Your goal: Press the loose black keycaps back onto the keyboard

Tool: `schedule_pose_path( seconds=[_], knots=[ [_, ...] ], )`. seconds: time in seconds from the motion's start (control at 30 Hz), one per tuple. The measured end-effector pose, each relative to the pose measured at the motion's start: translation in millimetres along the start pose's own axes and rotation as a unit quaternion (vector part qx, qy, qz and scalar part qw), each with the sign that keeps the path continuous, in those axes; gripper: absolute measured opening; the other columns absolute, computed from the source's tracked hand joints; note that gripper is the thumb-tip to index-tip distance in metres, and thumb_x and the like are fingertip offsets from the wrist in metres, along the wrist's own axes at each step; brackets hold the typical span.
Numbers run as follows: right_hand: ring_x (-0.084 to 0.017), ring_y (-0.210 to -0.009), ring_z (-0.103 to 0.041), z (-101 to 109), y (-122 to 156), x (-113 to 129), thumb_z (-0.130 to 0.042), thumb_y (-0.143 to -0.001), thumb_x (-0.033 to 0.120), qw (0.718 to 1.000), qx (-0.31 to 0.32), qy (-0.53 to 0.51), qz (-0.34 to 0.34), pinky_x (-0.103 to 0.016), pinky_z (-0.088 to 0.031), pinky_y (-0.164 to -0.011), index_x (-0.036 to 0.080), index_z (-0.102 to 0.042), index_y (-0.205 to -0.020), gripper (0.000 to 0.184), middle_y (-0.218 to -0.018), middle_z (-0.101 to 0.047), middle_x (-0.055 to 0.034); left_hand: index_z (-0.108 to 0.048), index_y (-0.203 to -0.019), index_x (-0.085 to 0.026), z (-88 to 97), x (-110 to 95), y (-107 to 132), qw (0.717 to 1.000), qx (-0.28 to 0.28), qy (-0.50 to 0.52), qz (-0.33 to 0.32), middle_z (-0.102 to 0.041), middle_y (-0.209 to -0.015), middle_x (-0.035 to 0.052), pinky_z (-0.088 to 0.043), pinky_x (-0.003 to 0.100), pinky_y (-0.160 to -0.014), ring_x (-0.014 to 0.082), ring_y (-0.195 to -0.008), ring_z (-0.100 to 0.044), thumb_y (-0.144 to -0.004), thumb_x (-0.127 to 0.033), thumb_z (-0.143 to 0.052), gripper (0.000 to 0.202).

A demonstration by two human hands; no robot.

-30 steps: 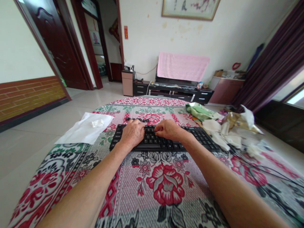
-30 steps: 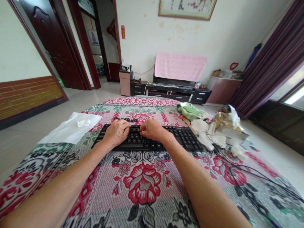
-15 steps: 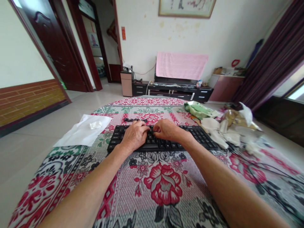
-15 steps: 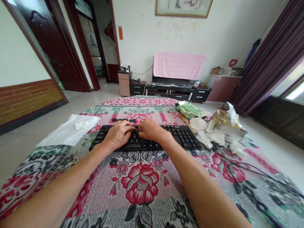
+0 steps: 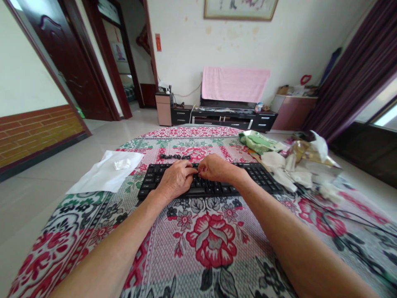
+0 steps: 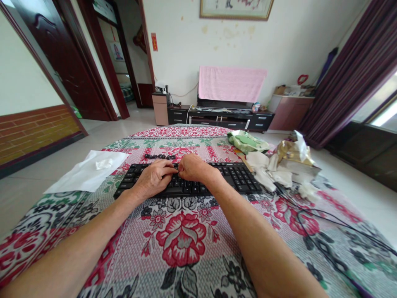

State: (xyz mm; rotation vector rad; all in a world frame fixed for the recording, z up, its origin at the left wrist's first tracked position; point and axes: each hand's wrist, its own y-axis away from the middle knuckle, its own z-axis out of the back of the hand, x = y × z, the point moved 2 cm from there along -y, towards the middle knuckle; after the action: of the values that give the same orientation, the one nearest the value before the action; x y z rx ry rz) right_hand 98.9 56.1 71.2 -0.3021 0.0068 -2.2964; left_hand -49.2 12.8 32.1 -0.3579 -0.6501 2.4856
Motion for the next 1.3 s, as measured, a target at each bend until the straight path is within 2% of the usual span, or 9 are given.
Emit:
schedule_pose_path(
  seconds=[0.27, 0.5, 0.7, 0.83, 1.0, 1.07, 1.13, 1.2, 1.3],
  knots=[
    [-0.011, -0.055, -0.055, 1.8, 0.1, 1.1, -0.058, -0.07, 0.015, 1.0, -0.001, -0.013, -0.02, -0.023, -0.035, -0.053, 0.013, -0.075, -0.071, 0.017, -0.062, -0.069, -0.0055, -0.07, -0.096, -0.024, 1.2, -1.9, -0.9, 0.999, 0.028, -0.024, -0.016, -0.062, -0.088, 0.0036, -0.045, 0.034, -0.082, 0.0179, -0.089, -0.053, -0.08, -0.014, -0.047, 0.03],
    [-0.014, -0.061, -0.059, -0.8, 0.5, 3.1, -0.056, -0.069, 0.019, 1.0, -0.006, 0.018, -0.017, -0.023, -0.036, -0.055, 0.014, -0.075, -0.077, 0.021, -0.07, -0.071, -0.008, -0.07, -0.094, -0.02, 1.0, -4.1, 0.8, 0.998, 0.015, -0.046, -0.038, -0.059, -0.087, 0.0056, -0.047, 0.033, -0.079, 0.0181, -0.086, -0.052, -0.079, -0.015, -0.046, 0.028],
    [-0.015, -0.06, -0.059, -3.0, 0.3, 3.0, -0.055, -0.066, 0.019, 0.999, -0.017, 0.036, -0.026, -0.023, -0.034, -0.053, 0.014, -0.075, -0.076, 0.022, -0.068, -0.07, -0.0089, -0.07, -0.091, -0.019, -0.1, -3.1, 2.3, 0.999, 0.006, -0.031, -0.033, -0.059, -0.088, 0.0053, -0.048, 0.033, -0.078, 0.0178, -0.086, -0.053, -0.08, -0.015, -0.046, 0.027],
    [-0.014, -0.06, -0.058, -5.8, -1.3, 2.5, -0.053, -0.069, 0.019, 1.0, -0.007, 0.026, -0.01, -0.023, -0.034, -0.055, 0.014, -0.075, -0.078, 0.023, -0.07, -0.071, -0.0088, -0.07, -0.091, -0.02, 0.3, -3.1, 1.3, 0.999, 0.013, -0.039, -0.031, -0.059, -0.087, 0.0051, -0.048, 0.033, -0.079, 0.018, -0.086, -0.053, -0.079, -0.015, -0.046, 0.027],
    [-0.013, -0.059, -0.056, -7.3, -3.0, 4.3, -0.049, -0.074, 0.016, 0.996, -0.019, 0.086, -0.014, -0.025, -0.033, -0.057, 0.012, -0.074, -0.077, 0.026, -0.071, -0.07, -0.0106, -0.071, -0.086, -0.019, -1.3, -7.1, 1.0, 0.998, 0.021, -0.046, -0.029, -0.061, -0.086, 0.0058, -0.048, 0.033, -0.08, 0.0188, -0.088, -0.054, -0.078, -0.016, -0.048, 0.025],
    [-0.012, -0.059, -0.055, -5.8, -2.3, 3.1, -0.049, -0.074, 0.016, 0.997, -0.015, 0.069, -0.007, -0.024, -0.033, -0.057, 0.013, -0.074, -0.076, 0.026, -0.07, -0.07, -0.0086, -0.071, -0.085, -0.019, -0.1, -7.1, 0.3, 1.0, 0.002, -0.01, -0.016, -0.063, -0.088, 0.0054, -0.048, 0.033, -0.081, 0.0182, -0.088, -0.056, -0.077, -0.014, -0.048, 0.026],
    [-0.011, -0.059, -0.054, -2.5, -1.1, -1.3, -0.048, -0.077, 0.017, 0.999, -0.034, 0.033, -0.012, -0.023, -0.033, -0.058, 0.014, -0.073, -0.074, 0.026, -0.068, -0.069, -0.0056, -0.072, -0.083, -0.019, 5.6, -1.9, -1.6, 0.997, -0.045, 0.056, 0.022, -0.066, -0.089, 0.0039, -0.049, 0.03, -0.081, 0.0159, -0.085, -0.059, -0.076, -0.011, -0.046, 0.028],
    [-0.011, -0.059, -0.053, 1.6, 0.3, -8.5, -0.046, -0.079, 0.019, 0.995, -0.089, 0.011, -0.038, -0.023, -0.033, -0.058, 0.015, -0.073, -0.073, 0.028, -0.066, -0.067, -0.0039, -0.072, -0.081, -0.019, 16.0, 10.8, -3.5, 0.981, -0.117, 0.126, 0.093, -0.069, -0.088, 0.0019, -0.049, 0.027, -0.081, 0.0133, -0.082, -0.062, -0.075, -0.011, -0.045, 0.028],
    [-0.012, -0.062, -0.054, 3.7, 1.6, -19.7, -0.044, -0.08, 0.02, 0.983, -0.168, 0.016, -0.071, -0.023, -0.034, -0.059, 0.015, -0.072, -0.075, 0.028, -0.07, -0.067, -0.0042, -0.072, -0.078, -0.02, 33.2, 38.8, -2.3, 0.938, -0.211, 0.147, 0.232, -0.071, -0.083, -0.0012, -0.05, 0.026, -0.081, 0.0132, -0.08, -0.064, -0.073, -0.013, -0.047, 0.027]
  ],
)
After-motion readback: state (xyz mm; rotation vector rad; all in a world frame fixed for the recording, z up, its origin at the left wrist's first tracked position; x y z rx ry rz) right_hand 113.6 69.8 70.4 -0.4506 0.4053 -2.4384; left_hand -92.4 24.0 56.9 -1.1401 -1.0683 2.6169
